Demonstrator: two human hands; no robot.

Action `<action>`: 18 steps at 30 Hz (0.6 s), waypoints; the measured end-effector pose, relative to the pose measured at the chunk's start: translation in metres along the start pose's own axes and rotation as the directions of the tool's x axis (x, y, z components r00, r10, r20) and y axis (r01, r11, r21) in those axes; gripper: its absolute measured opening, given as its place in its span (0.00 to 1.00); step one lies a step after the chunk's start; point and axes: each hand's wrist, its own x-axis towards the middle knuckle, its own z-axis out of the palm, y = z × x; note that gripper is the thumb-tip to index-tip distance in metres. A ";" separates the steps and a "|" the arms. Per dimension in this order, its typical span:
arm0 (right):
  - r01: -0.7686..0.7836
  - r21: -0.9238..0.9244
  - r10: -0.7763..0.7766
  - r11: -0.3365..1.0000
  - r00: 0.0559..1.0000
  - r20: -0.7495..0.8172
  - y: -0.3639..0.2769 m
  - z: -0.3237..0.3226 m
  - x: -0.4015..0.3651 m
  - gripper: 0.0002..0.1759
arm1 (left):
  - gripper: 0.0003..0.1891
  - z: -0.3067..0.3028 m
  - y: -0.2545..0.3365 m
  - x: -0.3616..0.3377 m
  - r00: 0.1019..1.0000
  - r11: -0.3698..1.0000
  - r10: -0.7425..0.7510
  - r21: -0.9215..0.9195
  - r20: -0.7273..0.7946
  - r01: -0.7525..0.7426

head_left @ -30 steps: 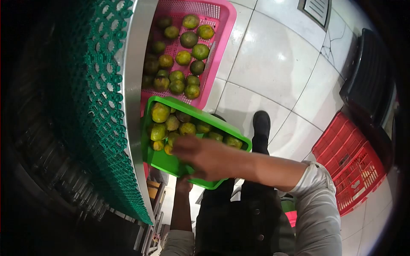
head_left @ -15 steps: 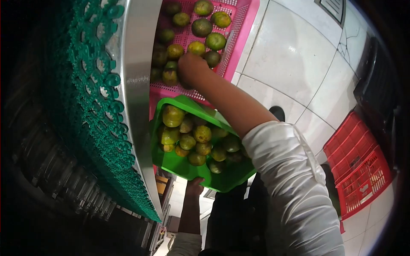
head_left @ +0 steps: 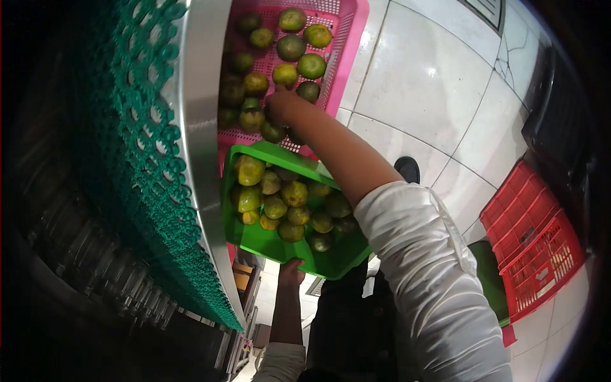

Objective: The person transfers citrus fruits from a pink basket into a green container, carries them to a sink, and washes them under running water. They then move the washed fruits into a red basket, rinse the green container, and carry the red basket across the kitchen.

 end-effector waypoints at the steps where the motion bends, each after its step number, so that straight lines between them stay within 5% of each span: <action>1: -0.006 -0.003 0.006 1.000 1.000 -0.008 0.001 0.001 0.004 0.12 | 0.26 0.007 0.000 -0.003 0.998 0.999 0.030 -0.040 0.064 -0.027; 4: -0.296 0.271 0.294 0.916 0.955 0.051 -0.003 0.003 0.017 0.13 | 0.26 0.004 -0.003 -0.002 0.981 0.994 0.096 -0.073 0.171 -0.084; 8: -0.307 0.249 0.276 0.919 0.949 0.151 -0.010 -0.004 0.016 0.13 | 0.19 -0.010 -0.004 -0.003 0.984 0.992 0.122 0.000 0.132 -0.123; 12: -0.096 -0.057 0.097 0.994 0.995 0.008 -0.016 -0.048 -0.018 0.17 | 0.18 0.008 0.008 -0.013 1.000 0.993 0.012 0.115 0.000 -0.012; 14: -0.132 0.394 0.243 0.909 0.938 -0.247 -0.020 -0.079 -0.052 0.22 | 0.18 -0.021 0.001 -0.004 1.000 0.997 -0.010 0.072 -0.008 0.011; 16: 0.102 0.657 0.080 0.747 0.967 -0.241 -0.026 -0.119 -0.099 0.24 | 0.19 -0.019 -0.002 -0.001 0.999 0.999 -0.036 0.022 -0.001 0.036; 18: 0.254 0.659 -0.111 0.708 0.961 -0.252 -0.048 -0.141 -0.151 0.23 | 0.20 0.022 0.008 -0.011 0.983 0.999 0.027 -0.048 0.179 -0.018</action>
